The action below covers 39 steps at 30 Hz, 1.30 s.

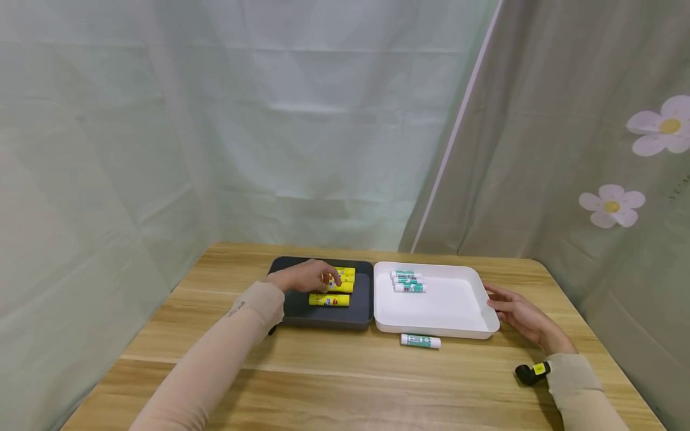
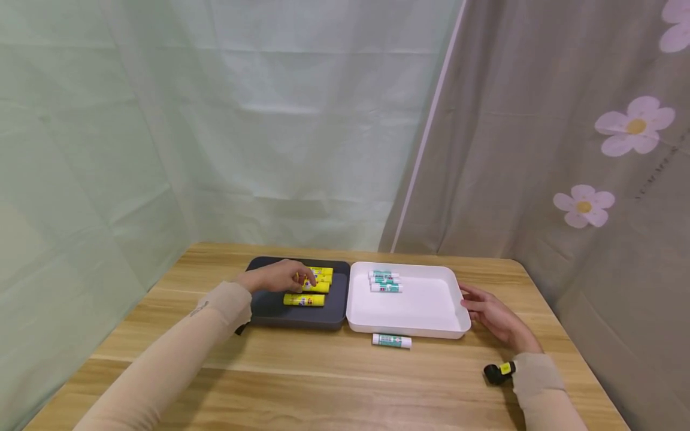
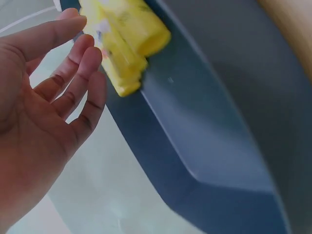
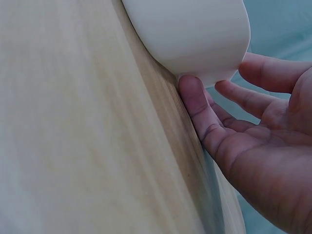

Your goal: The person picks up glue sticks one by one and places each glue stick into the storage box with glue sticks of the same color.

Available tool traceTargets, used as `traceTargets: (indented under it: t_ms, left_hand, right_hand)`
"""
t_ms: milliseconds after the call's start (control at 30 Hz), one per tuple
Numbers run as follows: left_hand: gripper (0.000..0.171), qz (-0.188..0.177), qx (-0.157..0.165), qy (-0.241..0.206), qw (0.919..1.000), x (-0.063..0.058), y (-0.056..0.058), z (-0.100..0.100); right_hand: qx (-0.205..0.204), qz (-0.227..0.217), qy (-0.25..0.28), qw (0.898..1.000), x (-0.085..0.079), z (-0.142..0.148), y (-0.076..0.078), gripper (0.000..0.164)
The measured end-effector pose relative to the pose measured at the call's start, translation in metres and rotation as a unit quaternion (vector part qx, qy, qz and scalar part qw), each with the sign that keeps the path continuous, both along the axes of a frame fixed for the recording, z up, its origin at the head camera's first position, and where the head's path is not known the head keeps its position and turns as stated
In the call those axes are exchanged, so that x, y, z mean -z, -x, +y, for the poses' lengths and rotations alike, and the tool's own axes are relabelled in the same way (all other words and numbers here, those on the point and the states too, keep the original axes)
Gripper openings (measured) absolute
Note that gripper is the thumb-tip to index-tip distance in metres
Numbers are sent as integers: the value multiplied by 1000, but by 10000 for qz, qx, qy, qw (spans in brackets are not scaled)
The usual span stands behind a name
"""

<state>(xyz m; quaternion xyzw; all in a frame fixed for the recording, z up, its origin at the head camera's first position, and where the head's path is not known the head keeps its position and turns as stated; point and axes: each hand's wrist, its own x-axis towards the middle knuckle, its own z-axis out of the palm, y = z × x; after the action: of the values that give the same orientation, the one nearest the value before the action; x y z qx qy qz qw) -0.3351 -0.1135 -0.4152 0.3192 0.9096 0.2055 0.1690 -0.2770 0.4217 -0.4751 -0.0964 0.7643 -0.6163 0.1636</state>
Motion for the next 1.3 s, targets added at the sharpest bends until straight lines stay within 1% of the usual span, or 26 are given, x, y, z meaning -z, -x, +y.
traceTargets:
  t_ms: [167, 267, 333, 467, 533, 633, 700, 833, 900, 1133, 1300]
  left_hand:
    - [27, 114, 193, -537, 9983, -1, -5, 10]
    - [25, 266, 263, -825, 9959, -3, -11, 20]
    - [24, 355, 256, -1028, 9937, -4, -16, 28]
    - [25, 261, 288, -1526, 9875, -5, -28, 45]
    - [26, 138, 325, -1765, 9837, -4, -35, 53]
    - [27, 20, 390, -1987, 9793, -3, -44, 63]
    - [28, -64, 380, -2129, 9763, -2, -50, 68]
    - [31, -169, 448, -2296, 9721, 2, -60, 77]
    - [32, -223, 503, -2315, 9713, 4, -64, 82]
    - [38, -360, 676, -2206, 9724, 10, -78, 99]
    - [40, -439, 822, -2117, 9729, 13, -84, 108]
  right_hand:
    - [-16, -15, 16, 10000, 0, 1, 0, 70]
    - [5, -46, 8, 10000, -1, 1, 0, 70]
    - [34, -71, -8, 10000, -1, 1, 0, 70]
    - [57, -90, -42, 9999, -2, 1, -1, 70]
    - [56, -93, -65, 9999, -1, 1, -1, 70]
    - [49, -123, -73, 9999, -1, 1, -1, 71]
    - [70, -155, -79, 9998, -1, 1, -1, 70]
    - [71, -179, -53, 9998, -2, 0, -2, 70]
    - [73, -190, -35, 9998, -1, -1, -2, 70]
    - [80, -197, -33, 9998, 0, 0, -1, 70]
    - [109, -146, -72, 9998, -1, 1, -1, 70]
